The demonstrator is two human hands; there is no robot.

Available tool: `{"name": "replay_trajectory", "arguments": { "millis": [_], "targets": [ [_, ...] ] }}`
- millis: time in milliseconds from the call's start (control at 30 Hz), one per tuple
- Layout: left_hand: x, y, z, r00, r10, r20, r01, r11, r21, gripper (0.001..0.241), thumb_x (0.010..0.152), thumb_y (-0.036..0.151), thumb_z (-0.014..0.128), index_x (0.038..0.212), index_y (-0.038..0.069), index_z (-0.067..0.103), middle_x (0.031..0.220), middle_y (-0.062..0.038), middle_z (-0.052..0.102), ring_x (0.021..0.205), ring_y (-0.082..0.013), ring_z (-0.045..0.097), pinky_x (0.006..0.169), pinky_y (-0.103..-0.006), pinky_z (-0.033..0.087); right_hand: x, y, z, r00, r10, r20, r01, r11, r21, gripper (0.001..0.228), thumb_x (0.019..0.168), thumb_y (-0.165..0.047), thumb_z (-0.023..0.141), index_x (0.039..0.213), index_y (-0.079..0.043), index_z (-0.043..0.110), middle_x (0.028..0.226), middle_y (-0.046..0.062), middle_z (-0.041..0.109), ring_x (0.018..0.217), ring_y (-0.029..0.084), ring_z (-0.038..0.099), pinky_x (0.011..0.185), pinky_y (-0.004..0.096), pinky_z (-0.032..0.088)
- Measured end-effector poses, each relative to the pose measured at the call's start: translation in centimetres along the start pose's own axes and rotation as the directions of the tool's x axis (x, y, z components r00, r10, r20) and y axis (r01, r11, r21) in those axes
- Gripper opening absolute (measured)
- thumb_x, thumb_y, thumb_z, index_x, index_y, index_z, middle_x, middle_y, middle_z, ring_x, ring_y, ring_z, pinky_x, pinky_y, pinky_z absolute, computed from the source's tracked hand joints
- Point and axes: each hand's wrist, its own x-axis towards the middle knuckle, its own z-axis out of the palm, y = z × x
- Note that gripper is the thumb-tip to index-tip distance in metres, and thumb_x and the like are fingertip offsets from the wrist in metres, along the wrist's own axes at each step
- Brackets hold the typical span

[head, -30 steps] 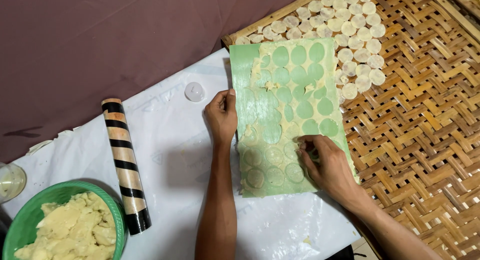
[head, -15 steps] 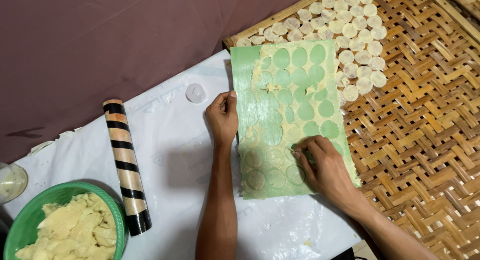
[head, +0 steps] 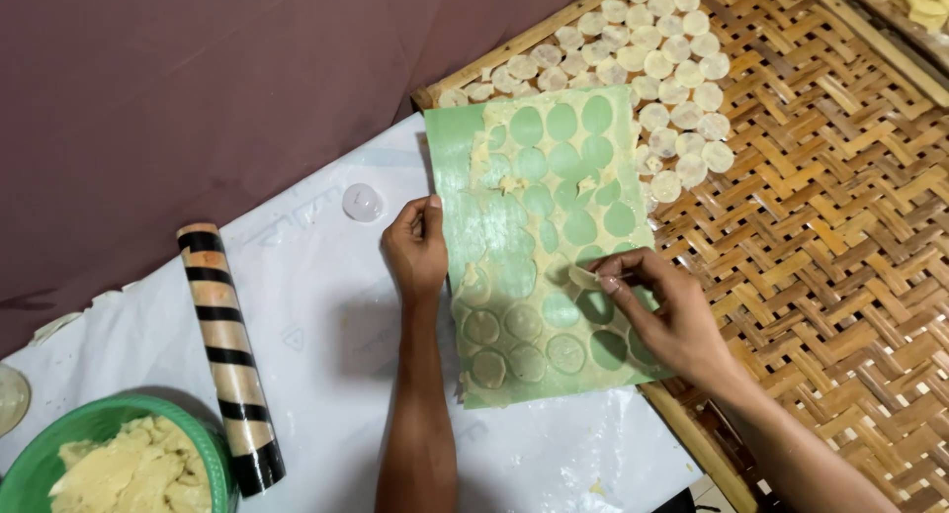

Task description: Flattening small portions of dough into thin circles using a rolling pin and placing them on a drying rack

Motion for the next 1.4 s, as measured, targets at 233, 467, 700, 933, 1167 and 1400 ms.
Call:
{"name": "replay_trajectory", "arguments": {
  "millis": [233, 467, 700, 933, 1167, 1400],
  "targets": [
    [0.2, -1.0, 0.2, 1.000, 0.012, 0.006, -0.012, 0.999, -0.044, 0.015, 0.102, 0.010, 0.065, 0.094, 0.005, 0.077, 0.077, -0.010, 0.076, 0.082, -0.0075, 0.067, 0.073, -0.0331, 0.060, 9.7, 3.7, -7.3, 0.981, -0.192, 0.006, 0.187, 0.952, -0.242, 0.019, 0.095, -0.003, 0.071, 0.111, 0.006, 0.065, 0.097, 0.026, 0.070, 0.093, 0.038, 0.071, 0.083, 0.049, 0.055],
    [0.1, -0.1, 0.0, 0.991, 0.124, 0.040, -0.126, 0.991, 0.048, 0.022, 0.099, 0.011, 0.064, 0.102, -0.010, 0.072, 0.074, -0.009, 0.071, 0.058, -0.0096, 0.054, 0.053, -0.0213, 0.043, 25.5, 14.0, -14.8, 0.989, -0.119, -0.083, 0.064, 0.871, -0.486, 0.009, 0.105, -0.006, 0.069, 0.106, 0.003, 0.070, 0.089, 0.012, 0.067, 0.070, 0.020, 0.060, 0.063, 0.033, 0.052],
    [0.3, 1.2, 0.0, 0.999, -0.021, 0.045, 0.016, 0.993, 0.117, 0.026, 0.098, 0.018, 0.063, 0.096, -0.004, 0.075, 0.061, 0.000, 0.063, 0.051, -0.0070, 0.044, 0.050, -0.0235, 0.036, 35.7, 23.5, -17.9, 0.862, -0.339, -0.378, 0.090, 0.835, -0.544, 0.008, 0.099, -0.005, 0.073, 0.099, 0.002, 0.076, 0.079, 0.008, 0.070, 0.062, 0.018, 0.059, 0.060, 0.031, 0.051],
    [0.4, 1.5, 0.0, 0.998, -0.015, 0.059, 0.009, 0.994, 0.113, 0.026, 0.098, 0.019, 0.062, 0.092, -0.004, 0.074, 0.061, -0.001, 0.062, 0.054, -0.0079, 0.046, 0.052, -0.0242, 0.039, 37.2, 22.5, -17.2, 0.817, -0.390, -0.425, 0.058, 0.788, -0.612, 0.013, 0.099, -0.004, 0.079, 0.101, 0.008, 0.076, 0.084, 0.013, 0.074, 0.062, 0.020, 0.063, 0.059, 0.032, 0.055],
    [0.5, 1.3, -0.1, 0.998, -0.022, 0.058, 0.015, 0.994, 0.104, 0.025, 0.098, 0.019, 0.062, 0.094, -0.003, 0.075, 0.063, 0.000, 0.063, 0.055, -0.0079, 0.047, 0.053, -0.0244, 0.040, 35.8, 18.8, -16.4, 0.918, -0.363, -0.163, 0.018, 0.447, -0.894, 0.019, 0.099, 0.001, 0.070, 0.113, 0.002, 0.082, 0.101, 0.022, 0.065, 0.074, 0.031, 0.061, 0.061, 0.038, 0.058],
    [0.3, -0.4, -0.2, 0.997, 0.061, 0.039, -0.065, 0.990, 0.126, 0.026, 0.097, 0.021, 0.064, 0.096, -0.003, 0.073, 0.066, -0.003, 0.066, 0.057, -0.0115, 0.051, 0.055, -0.0276, 0.045, 35.6, 22.8, -19.4, 0.877, -0.477, -0.059, 0.017, 0.154, -0.988, 0.037, 0.119, -0.026, 0.063, 0.099, 0.002, 0.076, 0.084, 0.027, 0.070, 0.053, 0.039, 0.064, 0.047, 0.043, 0.055]
  ]
}}
